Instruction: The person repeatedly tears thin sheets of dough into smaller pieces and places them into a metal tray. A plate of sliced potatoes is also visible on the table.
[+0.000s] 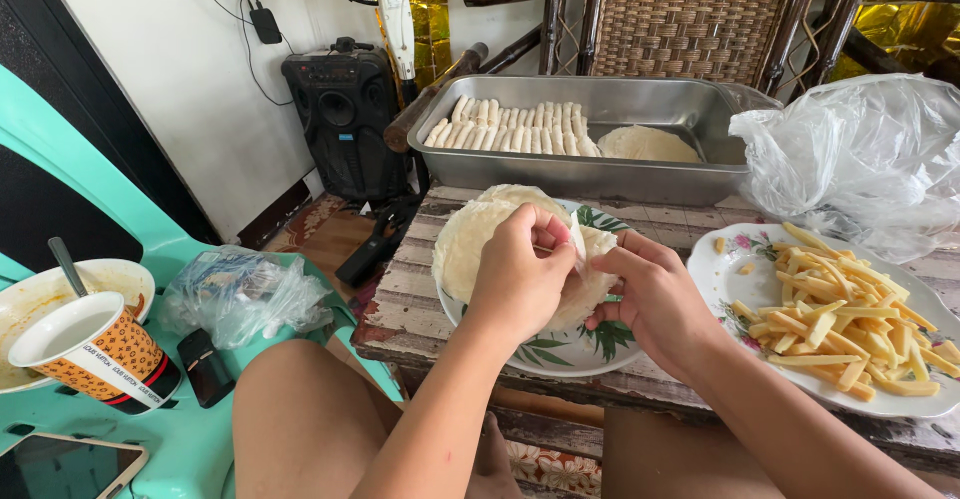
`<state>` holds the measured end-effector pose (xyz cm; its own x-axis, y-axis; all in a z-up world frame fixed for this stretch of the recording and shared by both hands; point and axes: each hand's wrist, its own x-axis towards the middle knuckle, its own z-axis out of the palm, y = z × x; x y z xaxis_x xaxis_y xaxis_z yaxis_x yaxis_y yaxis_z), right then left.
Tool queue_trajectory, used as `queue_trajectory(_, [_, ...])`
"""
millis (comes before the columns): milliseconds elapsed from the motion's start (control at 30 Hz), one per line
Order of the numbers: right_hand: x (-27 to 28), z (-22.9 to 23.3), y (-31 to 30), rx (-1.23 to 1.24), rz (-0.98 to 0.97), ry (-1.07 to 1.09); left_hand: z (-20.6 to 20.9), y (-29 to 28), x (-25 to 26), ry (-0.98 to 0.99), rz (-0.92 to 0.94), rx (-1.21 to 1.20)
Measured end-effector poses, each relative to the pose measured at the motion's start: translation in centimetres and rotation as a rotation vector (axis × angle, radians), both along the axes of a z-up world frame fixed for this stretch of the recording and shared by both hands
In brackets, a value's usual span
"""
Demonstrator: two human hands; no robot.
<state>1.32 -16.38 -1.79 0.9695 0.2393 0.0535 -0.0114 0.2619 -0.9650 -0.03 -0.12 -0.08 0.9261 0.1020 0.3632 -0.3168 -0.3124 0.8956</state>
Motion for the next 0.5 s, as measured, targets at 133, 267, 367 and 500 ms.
queue_trajectory(133, [-0.1, 0.0, 0.0, -0.010, -0.002, 0.003, 0.1, 0.0, -0.2, -0.018, 0.021, 0.029])
queue_trajectory(267, [-0.3, 0.1, -0.1, -0.002, 0.008, 0.002, 0.4, 0.0, -0.7, -0.037, 0.027, 0.022])
queue_trajectory(367, [-0.2, 0.0, 0.0, 0.006, 0.010, -0.012, 0.7, -0.3, -1.2, -0.012, 0.022, 0.043])
queue_trajectory(500, [-0.2, -0.2, 0.1, 0.008, -0.067, 0.000, 1.3, -0.8, -1.4, 0.065, 0.066, 0.048])
